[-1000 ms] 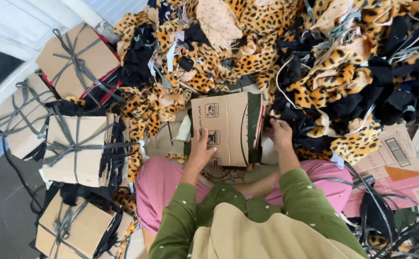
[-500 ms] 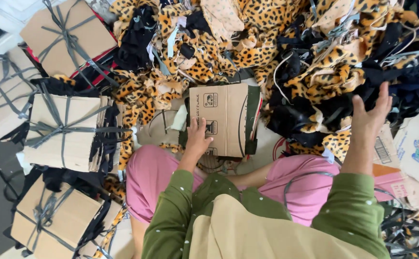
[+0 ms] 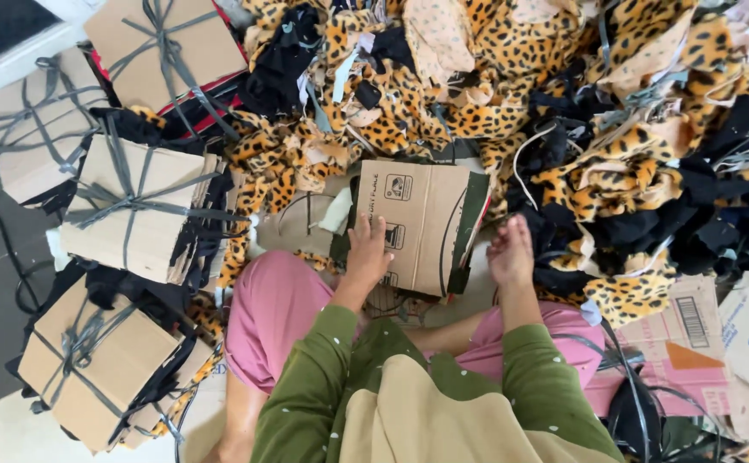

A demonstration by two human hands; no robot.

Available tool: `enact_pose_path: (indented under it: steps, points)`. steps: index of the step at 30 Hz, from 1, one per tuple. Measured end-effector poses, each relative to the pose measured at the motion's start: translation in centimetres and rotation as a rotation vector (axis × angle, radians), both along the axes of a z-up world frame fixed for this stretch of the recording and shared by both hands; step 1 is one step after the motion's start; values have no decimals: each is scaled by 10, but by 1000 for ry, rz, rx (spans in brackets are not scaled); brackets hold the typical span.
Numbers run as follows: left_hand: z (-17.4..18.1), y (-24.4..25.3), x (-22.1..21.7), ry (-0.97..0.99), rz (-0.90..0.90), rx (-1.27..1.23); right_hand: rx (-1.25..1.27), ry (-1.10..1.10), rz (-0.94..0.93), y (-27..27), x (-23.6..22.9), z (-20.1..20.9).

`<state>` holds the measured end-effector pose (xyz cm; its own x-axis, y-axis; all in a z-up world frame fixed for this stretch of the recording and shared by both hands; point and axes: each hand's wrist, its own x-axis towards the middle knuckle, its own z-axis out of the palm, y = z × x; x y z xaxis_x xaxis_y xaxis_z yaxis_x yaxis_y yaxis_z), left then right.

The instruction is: Packing fabric into cardboard boxes and securing them with straps

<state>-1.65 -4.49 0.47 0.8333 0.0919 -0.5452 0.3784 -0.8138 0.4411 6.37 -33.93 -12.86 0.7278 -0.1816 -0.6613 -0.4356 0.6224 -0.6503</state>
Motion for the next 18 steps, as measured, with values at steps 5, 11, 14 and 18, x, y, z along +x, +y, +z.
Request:
enact_pose_path:
  steps: [5,11,14,18]
  points:
    - [-5,3,-3,2,10,-68,-13,-41,158,-7,10,13]
    - [8,16,-11,-76,80,-260,-154,-55,212,-3,7,26]
    - [-1,25,-19,-111,178,-425,-308,62,328,-10,7,-4]
    - [-11,40,-29,-125,342,-571,-433,77,286,-25,28,-47]
